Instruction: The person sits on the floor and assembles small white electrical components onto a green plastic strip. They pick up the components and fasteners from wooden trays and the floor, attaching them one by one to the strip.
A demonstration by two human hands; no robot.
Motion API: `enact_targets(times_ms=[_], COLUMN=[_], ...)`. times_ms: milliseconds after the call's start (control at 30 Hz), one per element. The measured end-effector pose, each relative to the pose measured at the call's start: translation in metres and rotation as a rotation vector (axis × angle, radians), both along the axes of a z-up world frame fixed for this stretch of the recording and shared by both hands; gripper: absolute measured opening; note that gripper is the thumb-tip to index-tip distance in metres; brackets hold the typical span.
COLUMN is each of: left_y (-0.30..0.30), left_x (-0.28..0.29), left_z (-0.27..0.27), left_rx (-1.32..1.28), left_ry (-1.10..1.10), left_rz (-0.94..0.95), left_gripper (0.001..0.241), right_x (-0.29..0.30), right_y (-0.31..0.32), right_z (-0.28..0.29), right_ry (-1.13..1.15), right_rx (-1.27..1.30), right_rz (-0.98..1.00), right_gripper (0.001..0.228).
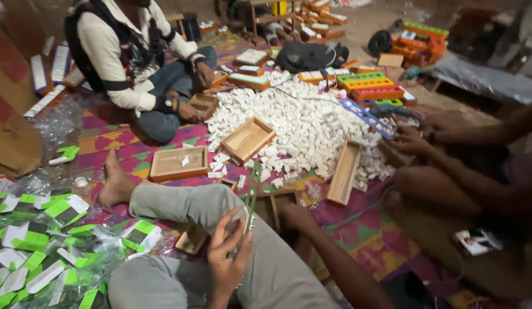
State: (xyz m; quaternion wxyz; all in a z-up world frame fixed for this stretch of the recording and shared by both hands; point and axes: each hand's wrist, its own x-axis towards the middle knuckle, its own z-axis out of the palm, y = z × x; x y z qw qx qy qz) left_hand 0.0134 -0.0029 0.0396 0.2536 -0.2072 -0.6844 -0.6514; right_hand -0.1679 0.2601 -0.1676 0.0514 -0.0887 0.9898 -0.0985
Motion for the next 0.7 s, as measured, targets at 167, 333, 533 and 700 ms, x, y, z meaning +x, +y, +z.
enact_targets(times_ms=[167,333,533,700], left_y=[0.009,0.007,-0.004,0.008], left_x=[0.000,0.002,-0.003,-0.004], left_z=[0.004,0.010,-0.023,-0.035], left_rx=[0.230,0.514,0.723,0.813], left_ry=[-0.178,-0.434,-0.594,-0.553], left_rz=[-0.127,-0.235,-0.253,-0.626], left_gripper=[0.030,0.034,0.043,0.040], right_x=[-0.008,-0.010,-0.038,-0.045], right_y=[-0.004,0.000,0.001,0.043], right_z=[0.001,-0.002,-0.032,-0.018], right_ry=[-0.005,-0.106,-0.311,-0.507], right_rx=[-0.037,-0.056,0.000,-0.005], right_rz=[0.014,0.073,0.305,0.448], right_gripper=[0.026,0.031,0.030,0.032])
